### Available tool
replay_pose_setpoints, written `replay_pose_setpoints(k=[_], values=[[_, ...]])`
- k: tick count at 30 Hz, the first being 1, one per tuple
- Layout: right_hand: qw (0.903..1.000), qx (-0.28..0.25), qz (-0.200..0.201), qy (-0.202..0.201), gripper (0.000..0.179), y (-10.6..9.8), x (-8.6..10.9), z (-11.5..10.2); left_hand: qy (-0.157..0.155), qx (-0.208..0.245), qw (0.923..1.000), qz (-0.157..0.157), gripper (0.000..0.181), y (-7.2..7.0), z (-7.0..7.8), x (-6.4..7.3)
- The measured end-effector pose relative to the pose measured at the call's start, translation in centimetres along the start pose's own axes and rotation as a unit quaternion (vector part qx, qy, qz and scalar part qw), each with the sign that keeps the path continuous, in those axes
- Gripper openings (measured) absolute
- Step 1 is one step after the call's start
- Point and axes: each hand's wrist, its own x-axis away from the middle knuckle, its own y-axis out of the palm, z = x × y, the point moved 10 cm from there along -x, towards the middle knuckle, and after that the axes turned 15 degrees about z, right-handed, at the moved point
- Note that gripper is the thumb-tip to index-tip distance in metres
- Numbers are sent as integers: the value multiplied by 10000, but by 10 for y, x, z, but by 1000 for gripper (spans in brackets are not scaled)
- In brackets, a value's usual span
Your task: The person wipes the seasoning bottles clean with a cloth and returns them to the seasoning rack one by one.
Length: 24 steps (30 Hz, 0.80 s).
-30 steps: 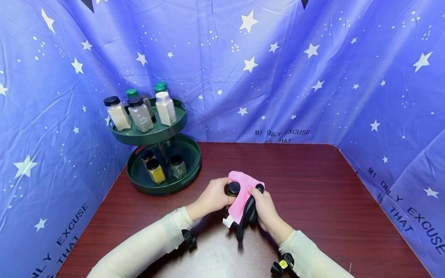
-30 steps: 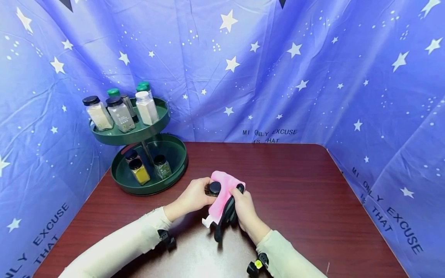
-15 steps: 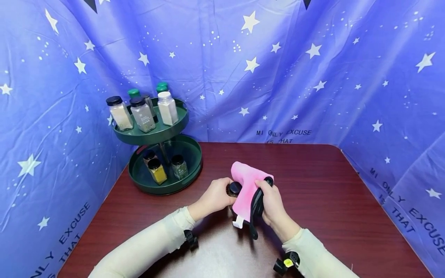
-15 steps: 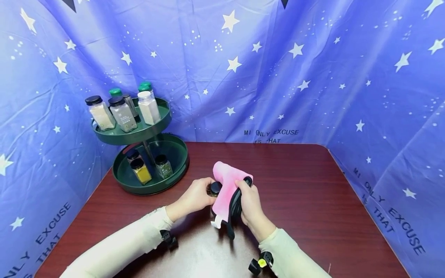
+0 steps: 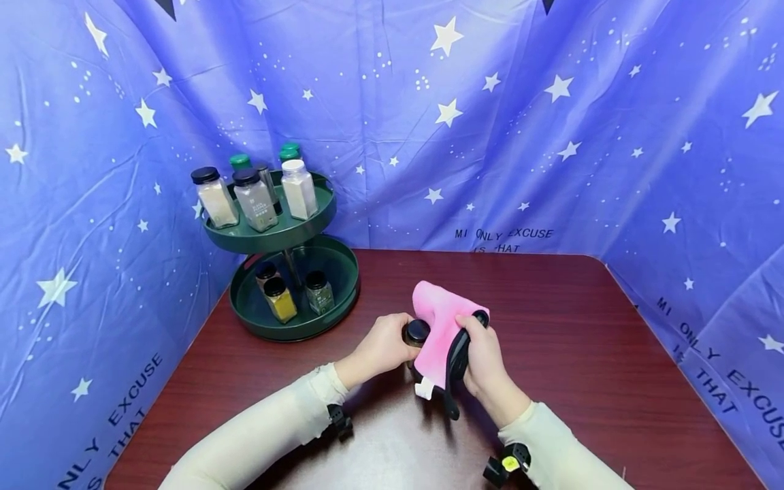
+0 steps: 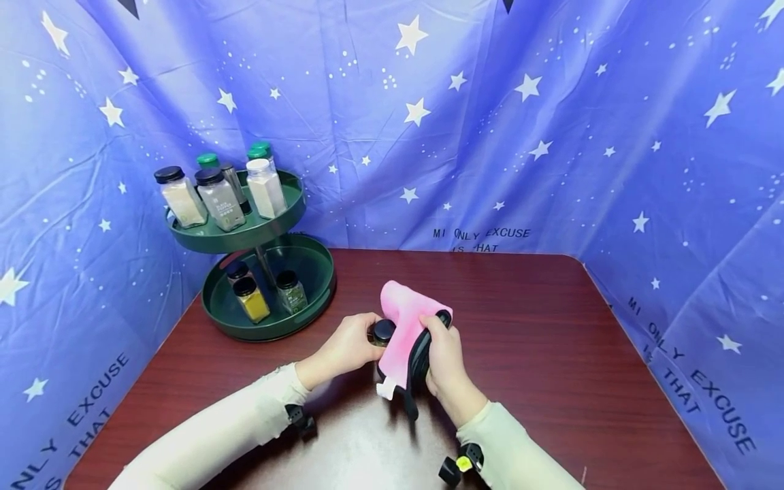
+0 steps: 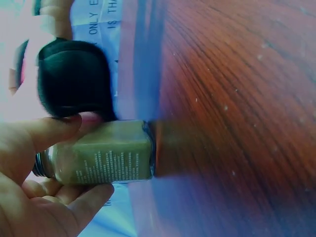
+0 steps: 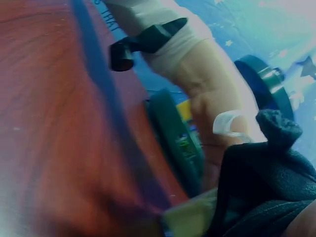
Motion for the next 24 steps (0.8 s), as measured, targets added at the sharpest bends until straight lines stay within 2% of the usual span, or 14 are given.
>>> replay_pose_setpoints(k=[2, 5, 11, 14, 19, 24], values=[[9999, -134, -72, -29, 16, 3, 1, -5, 0, -5, 10000, 22, 28, 0, 0, 0], [10000, -48, -11, 17, 14, 0, -1, 1, 6, -64, 10000, 32, 29, 1, -1, 1], [9966, 761, 318, 52, 14, -15, -6, 30, 28, -75, 10000, 16, 35, 2, -1, 0], [9954, 887, 344, 107, 14, -17, -7, 34, 6, -89, 10000, 25, 36, 2, -2, -1], [9991, 316, 156, 234, 13, -6, 1, 14, 49, -161, 9998, 43, 33, 2, -2, 1], [9998, -138, -75, 127, 17, 6, 8, -12, 154, -166, 9997, 102, 29, 2, 0, 0]])
